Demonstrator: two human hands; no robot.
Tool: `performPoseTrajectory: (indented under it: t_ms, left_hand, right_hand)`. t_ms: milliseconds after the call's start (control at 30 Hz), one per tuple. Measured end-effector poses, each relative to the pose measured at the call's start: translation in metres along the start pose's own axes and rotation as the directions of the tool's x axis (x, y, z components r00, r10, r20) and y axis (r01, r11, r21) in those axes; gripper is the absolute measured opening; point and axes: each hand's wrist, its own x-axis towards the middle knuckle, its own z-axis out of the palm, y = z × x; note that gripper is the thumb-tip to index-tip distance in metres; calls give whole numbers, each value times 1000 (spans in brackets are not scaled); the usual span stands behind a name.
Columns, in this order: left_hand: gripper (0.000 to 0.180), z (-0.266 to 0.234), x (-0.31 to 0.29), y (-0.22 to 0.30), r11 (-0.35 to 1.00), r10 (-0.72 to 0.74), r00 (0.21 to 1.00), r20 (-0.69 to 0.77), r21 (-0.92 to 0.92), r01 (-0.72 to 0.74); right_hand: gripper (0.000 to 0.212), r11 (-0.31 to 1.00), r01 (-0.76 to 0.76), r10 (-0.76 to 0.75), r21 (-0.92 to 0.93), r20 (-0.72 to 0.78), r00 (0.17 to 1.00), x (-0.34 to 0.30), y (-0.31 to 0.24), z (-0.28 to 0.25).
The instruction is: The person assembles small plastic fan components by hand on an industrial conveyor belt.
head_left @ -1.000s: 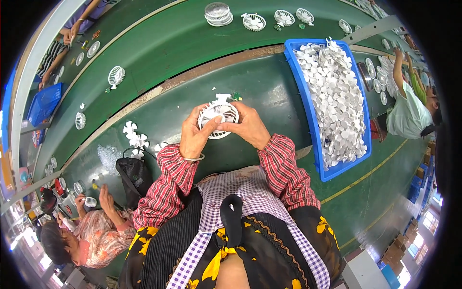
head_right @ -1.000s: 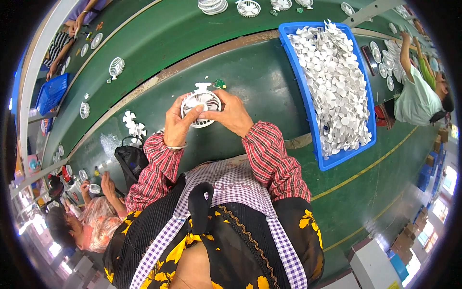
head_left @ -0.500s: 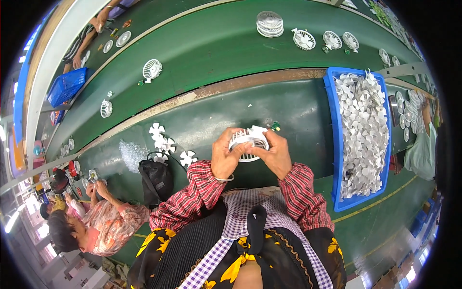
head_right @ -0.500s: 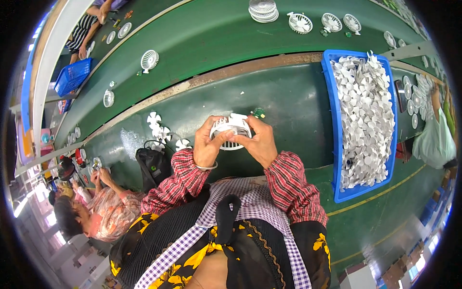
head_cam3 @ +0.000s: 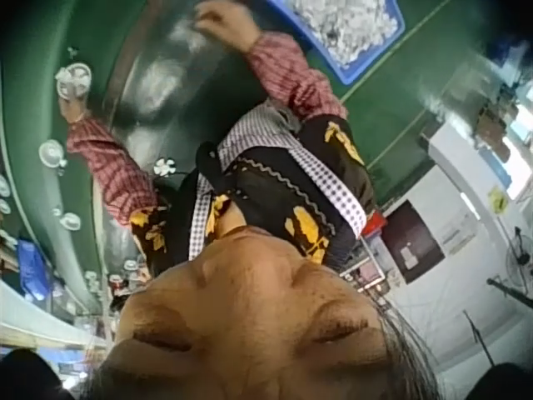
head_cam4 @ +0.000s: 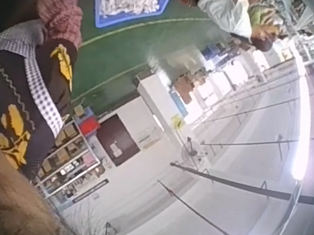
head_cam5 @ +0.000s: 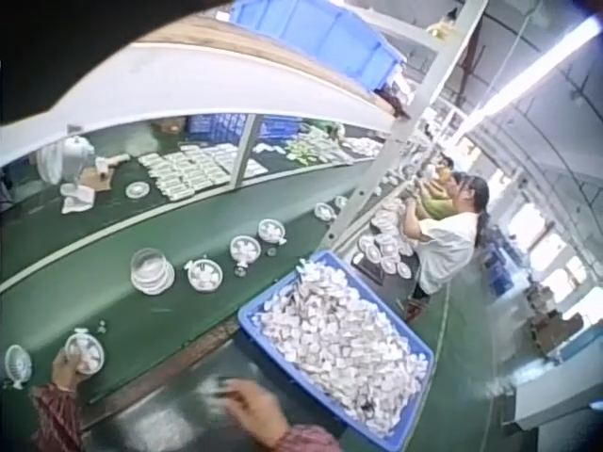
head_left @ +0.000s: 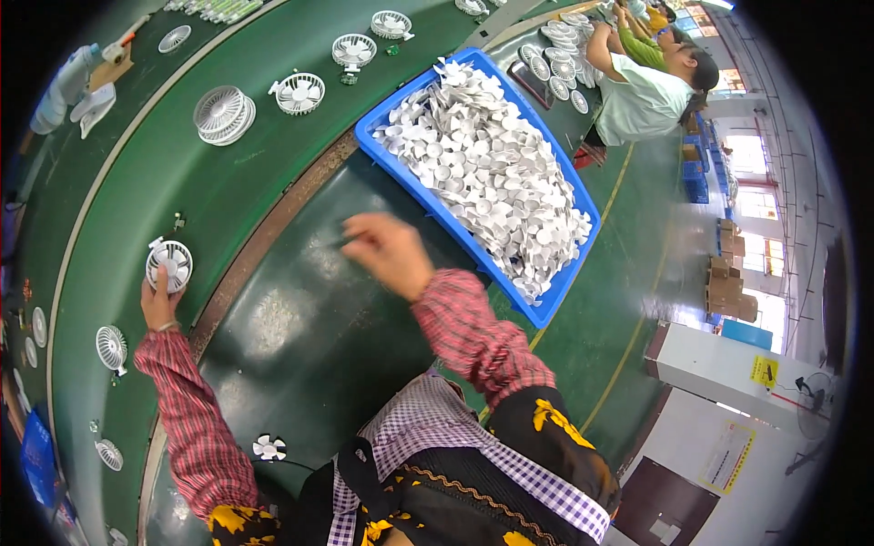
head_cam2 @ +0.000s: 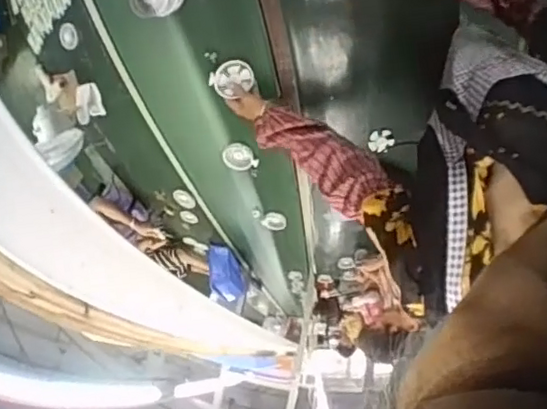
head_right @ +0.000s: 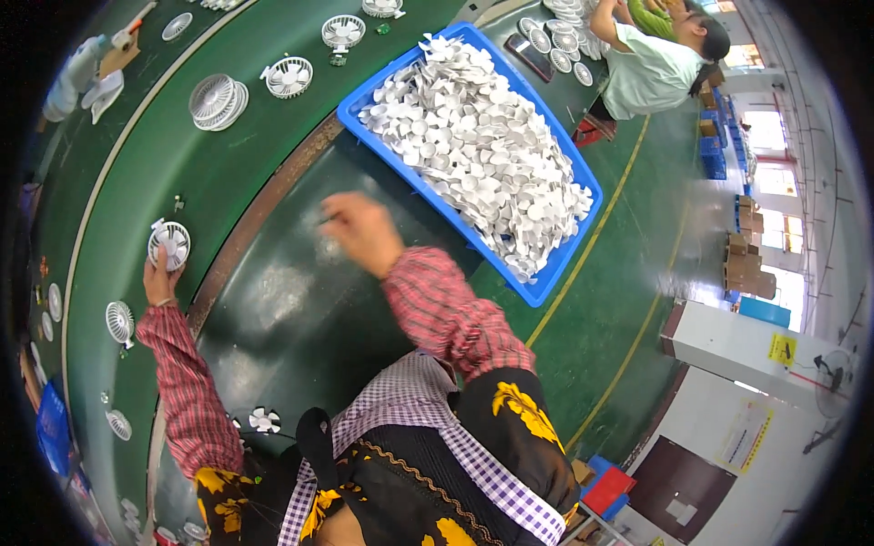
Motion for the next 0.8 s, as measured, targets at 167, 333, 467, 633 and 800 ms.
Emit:
performPoseTrajectory:
  t_ms: [167,333,467,633,800]
  left_hand:
    - [63,-123,74,-17,364,446,894,37,905,-219]
    - [71,-131,29,-6,8,424,811,-403,897,442]
    - [68,-300,45,-48,349,309,907,-286,921,172]
    - [46,-225,46,-56,320,194,925,-327,912,256]
    - [41,-233,54,-72,66,327,914,-239,971,230]
  right_hand:
    - [31,849,-162,76,-503,-187,979,27,84,-100]
    - [41,700,-240,171,-673,-168,971,41,110,-143]
    - [63,641,-382,419,-666,-114,901,83,106,-97]
    - [60,574,-480,530,-664,-146,835,74,102,-137]
    - [40,815,-429,417,-389,-121,901,59,119,-133]
